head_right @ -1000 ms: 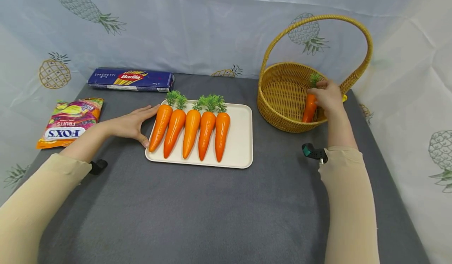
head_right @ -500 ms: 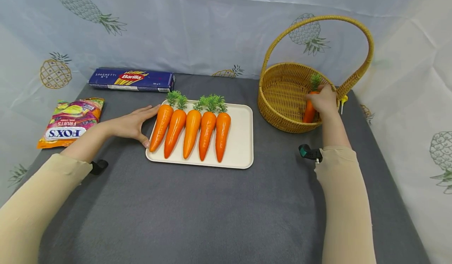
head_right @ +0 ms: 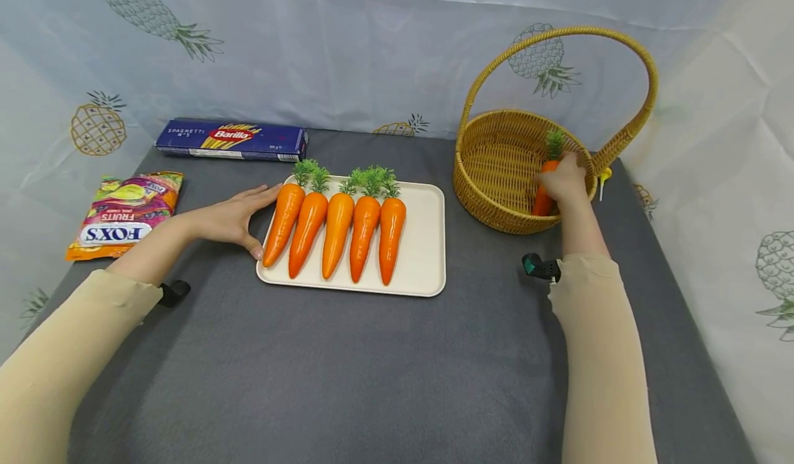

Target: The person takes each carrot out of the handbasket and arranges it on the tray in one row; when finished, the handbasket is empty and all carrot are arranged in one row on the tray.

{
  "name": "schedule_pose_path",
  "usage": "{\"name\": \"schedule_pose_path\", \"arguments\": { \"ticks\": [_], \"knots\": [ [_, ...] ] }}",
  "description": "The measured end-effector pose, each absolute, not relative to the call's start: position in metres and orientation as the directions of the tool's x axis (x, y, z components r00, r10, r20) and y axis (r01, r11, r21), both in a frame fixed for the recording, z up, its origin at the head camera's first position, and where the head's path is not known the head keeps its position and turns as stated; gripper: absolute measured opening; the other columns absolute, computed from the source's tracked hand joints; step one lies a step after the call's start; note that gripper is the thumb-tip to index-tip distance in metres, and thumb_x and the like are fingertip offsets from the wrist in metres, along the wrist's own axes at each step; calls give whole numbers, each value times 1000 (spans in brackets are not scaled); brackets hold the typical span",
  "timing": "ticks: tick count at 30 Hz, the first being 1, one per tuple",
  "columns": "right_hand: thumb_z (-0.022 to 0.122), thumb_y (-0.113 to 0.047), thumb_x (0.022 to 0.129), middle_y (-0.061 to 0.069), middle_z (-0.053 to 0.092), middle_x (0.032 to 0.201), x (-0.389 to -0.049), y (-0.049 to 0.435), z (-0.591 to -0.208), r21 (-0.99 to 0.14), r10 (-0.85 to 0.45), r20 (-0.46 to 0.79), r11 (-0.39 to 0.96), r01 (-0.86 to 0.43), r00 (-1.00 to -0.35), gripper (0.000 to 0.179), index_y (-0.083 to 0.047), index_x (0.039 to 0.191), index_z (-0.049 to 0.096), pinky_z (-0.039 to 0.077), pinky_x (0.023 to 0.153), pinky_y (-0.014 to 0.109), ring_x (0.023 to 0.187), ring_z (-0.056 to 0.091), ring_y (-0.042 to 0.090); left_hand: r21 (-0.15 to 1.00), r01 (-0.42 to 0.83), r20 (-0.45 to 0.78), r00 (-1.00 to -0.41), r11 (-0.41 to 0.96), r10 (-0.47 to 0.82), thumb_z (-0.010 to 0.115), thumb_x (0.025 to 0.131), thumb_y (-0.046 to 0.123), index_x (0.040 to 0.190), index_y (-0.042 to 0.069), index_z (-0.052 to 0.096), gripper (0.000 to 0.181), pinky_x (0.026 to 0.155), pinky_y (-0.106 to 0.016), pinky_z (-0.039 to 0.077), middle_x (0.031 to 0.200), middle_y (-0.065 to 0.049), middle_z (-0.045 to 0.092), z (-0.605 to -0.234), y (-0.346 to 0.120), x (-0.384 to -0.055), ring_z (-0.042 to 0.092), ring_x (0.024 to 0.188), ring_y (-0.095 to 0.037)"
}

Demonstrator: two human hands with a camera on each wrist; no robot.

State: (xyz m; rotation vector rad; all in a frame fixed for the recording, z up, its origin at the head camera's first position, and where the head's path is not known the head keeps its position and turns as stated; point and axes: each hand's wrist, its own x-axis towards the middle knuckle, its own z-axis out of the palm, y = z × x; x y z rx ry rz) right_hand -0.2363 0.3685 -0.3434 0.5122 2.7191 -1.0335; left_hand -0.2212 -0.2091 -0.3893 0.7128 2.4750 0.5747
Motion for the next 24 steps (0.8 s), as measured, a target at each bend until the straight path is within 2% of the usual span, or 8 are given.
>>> {"name": "schedule_pose_path", "arguments": {
  "ticks": [5, 13, 24],
  "knots": [
    [56, -18, 95, 42, 15, 154, -237, 368, -345, -564, 249, -317, 727, 392, -915, 90, 3, 156, -7, 43, 99, 64, 132, 33, 56, 517, 371, -342, -737, 771, 584, 90, 62, 48, 160, 7, 7, 135, 120, -70, 6, 169, -16, 4, -388, -208, -221, -2, 154, -47],
    [56, -13, 92, 44, 22, 148, -237, 368, -344, -549, 239, -331, 738, 392, -913, 90, 4, 156, -6, 45, 90, 59, 122, 37, 52, 511, 363, -352, -739, 779, 575, 90, 62, 49, 160, 9, 6, 135, 120, -70, 6, 169, -14, 3, -389, -208, -221, -2, 154, -46],
    [56, -15, 91, 39, 24, 151, -237, 369, -345, -559, 267, -318, 722, 408, -910, 88, 5, 156, 0, 45, 93, 59, 123, 37, 51, 516, 361, -354, -736, 777, 576, 90, 62, 49, 160, 9, 6, 135, 120, -70, 6, 169, -14, 3, -389, -208, -221, -2, 154, -46]
  ]
}}
